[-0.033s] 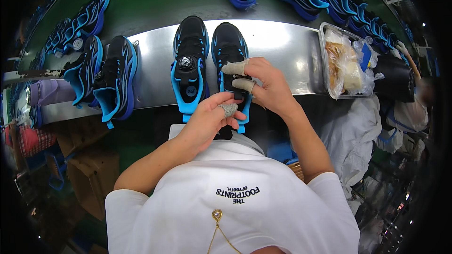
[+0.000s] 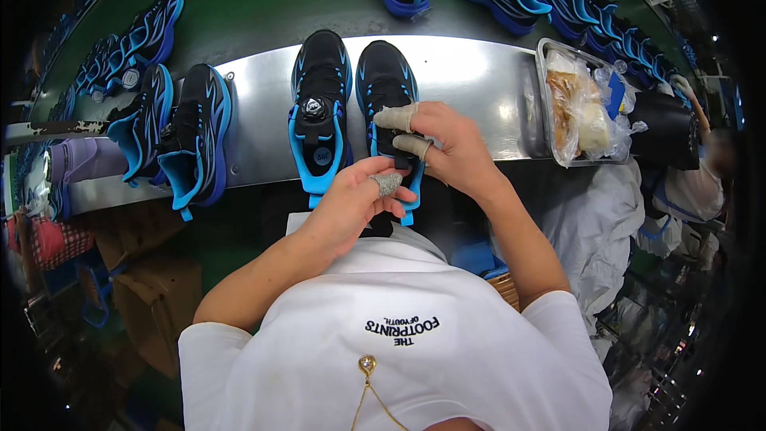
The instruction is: The person wipes and adjusts sneakers on a metal bench using cloth finger covers before placing them onto a conveyor belt.
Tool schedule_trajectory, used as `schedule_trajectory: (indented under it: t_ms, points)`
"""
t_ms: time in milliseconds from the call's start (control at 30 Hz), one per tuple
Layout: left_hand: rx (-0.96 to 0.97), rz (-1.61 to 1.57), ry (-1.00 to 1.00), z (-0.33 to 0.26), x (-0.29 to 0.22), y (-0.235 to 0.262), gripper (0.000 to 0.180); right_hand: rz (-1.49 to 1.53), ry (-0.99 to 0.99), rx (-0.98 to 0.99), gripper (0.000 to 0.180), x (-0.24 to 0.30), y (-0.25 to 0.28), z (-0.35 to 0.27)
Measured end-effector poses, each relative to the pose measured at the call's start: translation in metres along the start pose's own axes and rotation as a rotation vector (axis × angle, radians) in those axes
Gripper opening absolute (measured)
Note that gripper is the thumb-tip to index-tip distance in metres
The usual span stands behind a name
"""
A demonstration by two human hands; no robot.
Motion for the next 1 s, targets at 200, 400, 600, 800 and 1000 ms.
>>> schedule_trajectory:
  t_ms: [200,400,600,800,1000]
  points:
    - [0.004,-0.089,-0.045,0.002,0.000,-0.005,0.039,-0.049,-0.006,-0.127,0.035,0.013,0.007,0.002]
    - [-0.021,-0.117,-0.027,0.000,0.002,-0.006,0.041,0.006,-0.063,-0.096,0.031,0.008,0.002,0.002]
    - [-0.052,-0.145,-0.034,0.001,0.003,-0.003,0.039,-0.176,0.110,-0.084,0.038,0.017,-0.001,-0.006]
    - [0.025,-0.211,-0.064,0.004,0.001,-0.002,0.034,-0.349,0.168,-0.052,0.050,0.022,-0.019,-0.030]
    - [-0.072,0.832,-0.535,-0.035,-0.042,0.002,0.043,0.109,0.008,-0.030,0.058,0.003,-0.001,-0.028]
Point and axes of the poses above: each hand's wrist, its own z-axis towards the middle knuckle, its own y-axis out of the back of the hand, x = y × z, the point moved 7 cm from there along z, towards the middle knuckle, and after that the axes turned 7 degrees about -x, right-handed, at the moved point
